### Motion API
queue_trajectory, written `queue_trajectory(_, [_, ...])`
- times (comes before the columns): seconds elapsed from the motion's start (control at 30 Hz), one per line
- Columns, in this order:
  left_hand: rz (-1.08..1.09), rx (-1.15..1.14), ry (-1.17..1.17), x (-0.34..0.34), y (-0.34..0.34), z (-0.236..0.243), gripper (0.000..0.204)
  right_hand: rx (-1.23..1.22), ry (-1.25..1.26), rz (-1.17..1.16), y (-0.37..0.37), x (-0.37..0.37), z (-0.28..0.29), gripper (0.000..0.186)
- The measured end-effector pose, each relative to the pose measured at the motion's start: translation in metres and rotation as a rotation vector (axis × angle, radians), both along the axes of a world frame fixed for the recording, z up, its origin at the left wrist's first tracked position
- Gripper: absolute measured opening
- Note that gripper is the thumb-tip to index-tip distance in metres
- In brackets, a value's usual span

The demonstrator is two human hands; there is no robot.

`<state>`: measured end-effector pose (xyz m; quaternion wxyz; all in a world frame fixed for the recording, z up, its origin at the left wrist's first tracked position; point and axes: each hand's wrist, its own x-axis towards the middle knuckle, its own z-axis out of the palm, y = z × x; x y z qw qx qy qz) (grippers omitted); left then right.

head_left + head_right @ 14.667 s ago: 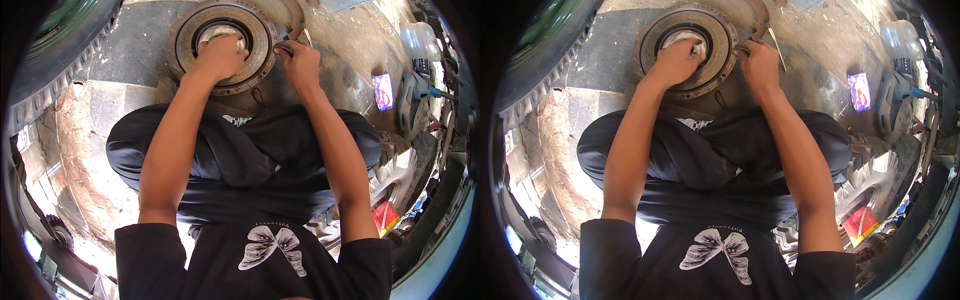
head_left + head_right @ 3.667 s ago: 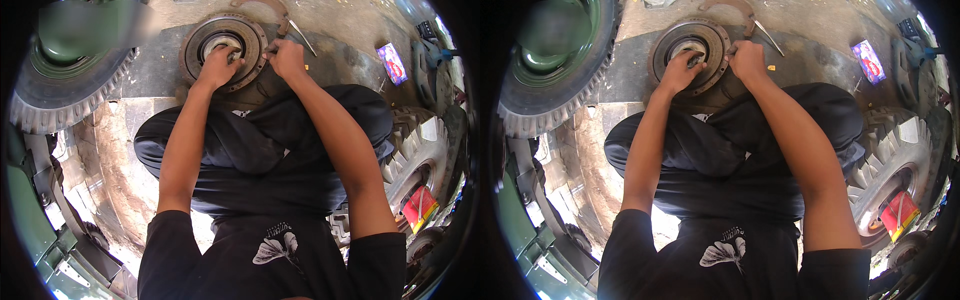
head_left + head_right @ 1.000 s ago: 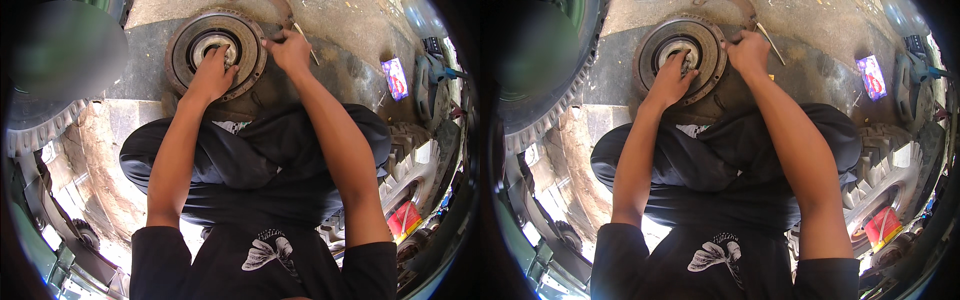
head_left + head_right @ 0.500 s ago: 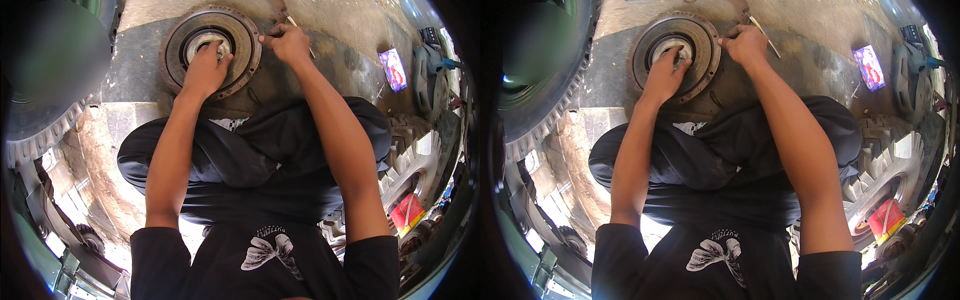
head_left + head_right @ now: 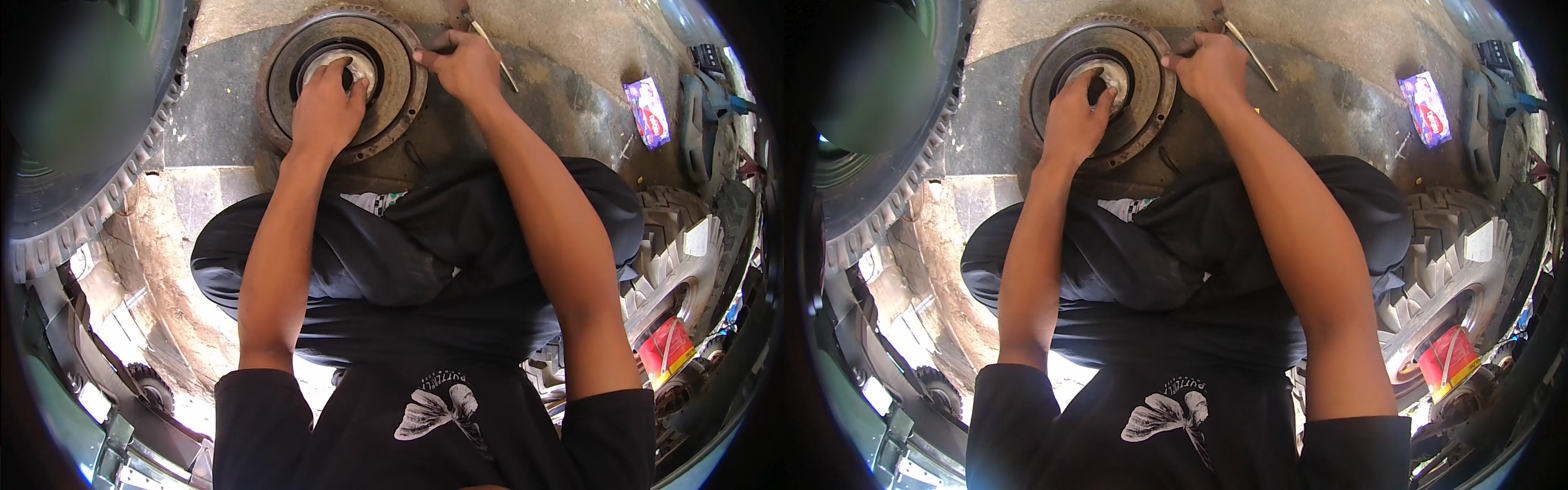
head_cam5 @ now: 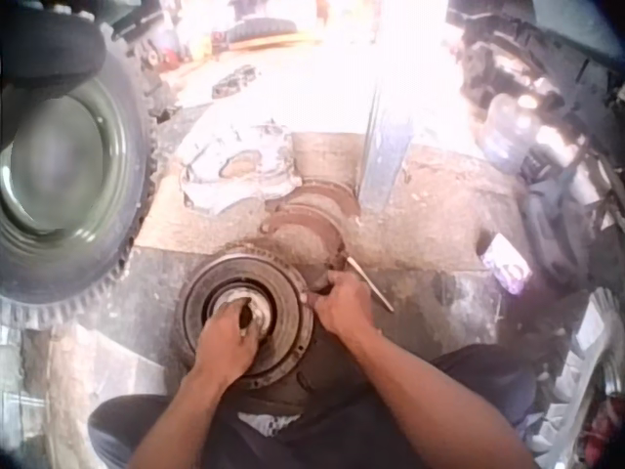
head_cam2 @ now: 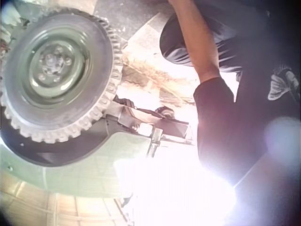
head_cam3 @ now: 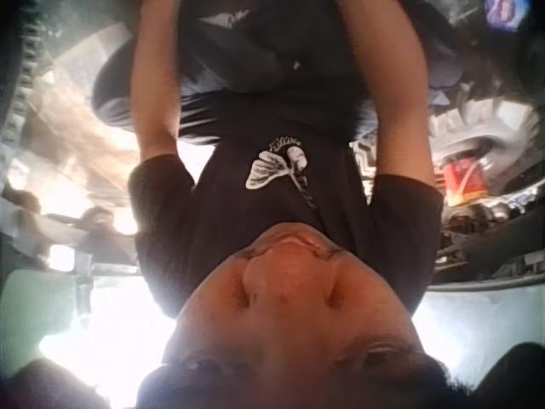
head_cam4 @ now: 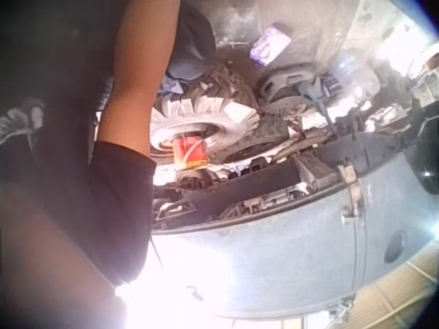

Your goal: The person sits on the floor and repeatedly picks up small metal pieces from a circular mechanical part, inspects them, and places them back. The person handles the pieces one at a time without using any tools.

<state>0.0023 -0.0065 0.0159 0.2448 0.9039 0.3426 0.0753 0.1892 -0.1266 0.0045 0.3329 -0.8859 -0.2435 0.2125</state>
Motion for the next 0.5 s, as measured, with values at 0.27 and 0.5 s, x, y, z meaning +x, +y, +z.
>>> queue_trajectory(0.27, [0.193, -0.226, -0.166, 0.001, 0.010, 0.013, 0.033, -0.022, -0.045, 0.050, -0.010, -0.003, -0.005, 0.045])
queue_trajectory(0.5, [0.410, -0.623, -0.409, -0.006, 0.031, 0.001, 0.035, 0.023, -0.082, 0.032, -0.003, 0.004, -0.010, 0.044])
